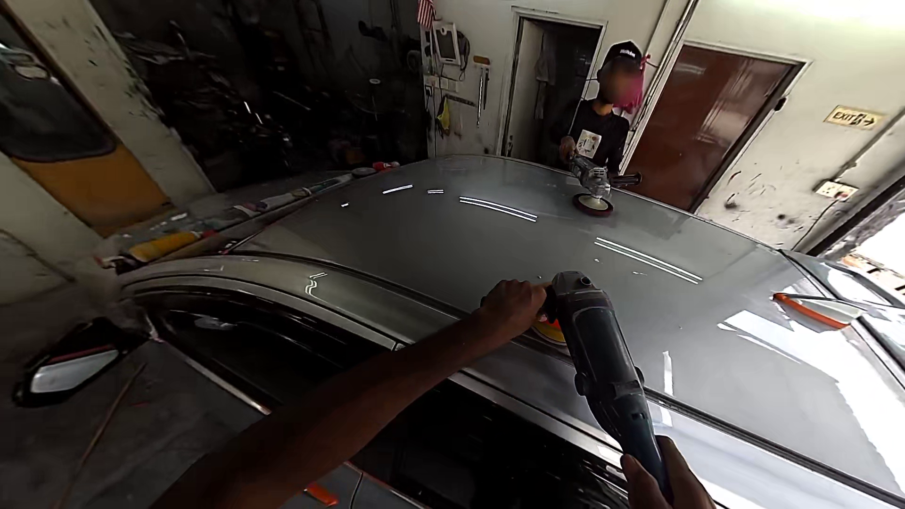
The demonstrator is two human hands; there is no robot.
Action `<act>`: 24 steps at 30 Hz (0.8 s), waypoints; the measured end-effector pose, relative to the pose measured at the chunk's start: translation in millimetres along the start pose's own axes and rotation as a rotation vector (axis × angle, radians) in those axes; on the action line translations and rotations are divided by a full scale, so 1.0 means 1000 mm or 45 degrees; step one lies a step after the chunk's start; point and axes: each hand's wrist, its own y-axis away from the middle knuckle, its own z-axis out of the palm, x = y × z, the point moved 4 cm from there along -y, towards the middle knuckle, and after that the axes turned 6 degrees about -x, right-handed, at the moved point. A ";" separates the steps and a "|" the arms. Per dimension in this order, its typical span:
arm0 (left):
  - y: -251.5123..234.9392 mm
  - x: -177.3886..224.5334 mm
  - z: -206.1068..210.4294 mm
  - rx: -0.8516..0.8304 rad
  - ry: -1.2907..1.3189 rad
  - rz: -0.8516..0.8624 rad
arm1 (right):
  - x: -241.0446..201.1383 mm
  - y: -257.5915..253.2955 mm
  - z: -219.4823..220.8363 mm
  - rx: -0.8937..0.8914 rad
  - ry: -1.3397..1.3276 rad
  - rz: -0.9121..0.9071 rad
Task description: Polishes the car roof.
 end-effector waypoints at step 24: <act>0.037 -0.043 0.005 -0.014 -0.118 -0.194 | -0.010 -0.008 0.024 -0.038 0.080 -0.108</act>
